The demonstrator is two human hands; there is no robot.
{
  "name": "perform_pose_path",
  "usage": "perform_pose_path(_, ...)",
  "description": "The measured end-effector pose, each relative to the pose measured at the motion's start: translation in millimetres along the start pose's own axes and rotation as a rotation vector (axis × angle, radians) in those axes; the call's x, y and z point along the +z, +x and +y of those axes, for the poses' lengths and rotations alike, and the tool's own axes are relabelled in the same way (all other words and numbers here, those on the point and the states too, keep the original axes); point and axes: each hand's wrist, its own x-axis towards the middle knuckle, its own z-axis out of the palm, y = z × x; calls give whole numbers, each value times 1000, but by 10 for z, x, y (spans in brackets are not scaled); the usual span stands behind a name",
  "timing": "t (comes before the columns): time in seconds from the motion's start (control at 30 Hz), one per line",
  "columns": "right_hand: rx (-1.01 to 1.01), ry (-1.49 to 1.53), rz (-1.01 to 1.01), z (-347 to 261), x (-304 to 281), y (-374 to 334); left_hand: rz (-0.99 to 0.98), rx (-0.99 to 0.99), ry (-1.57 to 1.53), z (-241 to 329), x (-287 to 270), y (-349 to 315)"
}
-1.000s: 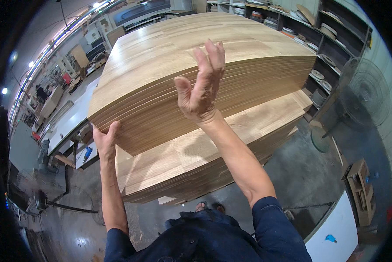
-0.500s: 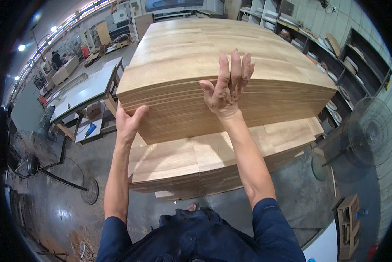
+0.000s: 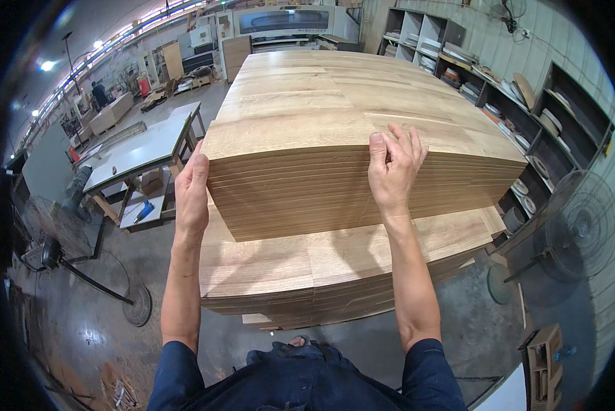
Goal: The person organizes wooden planks in a woodworking shop by picking them up from a table, checking their edges by hand, and stacking them onto a larger pile of planks.
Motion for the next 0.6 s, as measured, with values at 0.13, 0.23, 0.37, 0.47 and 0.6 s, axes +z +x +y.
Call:
perform_pose_path(0.13, 62, 331, 41, -250, -142, -24, 100, -1, -36, 92, -17, 12)
perform_pose_path(0.23, -30, 550, 122, -635, -431, -221, 270, -57, -260, 167, -126, -123)
perform_pose_path(0.37, -336, 712, 75, -922, -505, -816, 511, -137, -472, 582, -413, -643)
perform_pose_path(0.47, -261, 832, -165, -1139, -557, -1521, 468, -120, -704, 433, -933, -1116)
perform_pose_path(0.6, -178, 1018, -432, -1382, -432, -2342, 556, -218, -693, 312, -1379, -1585)
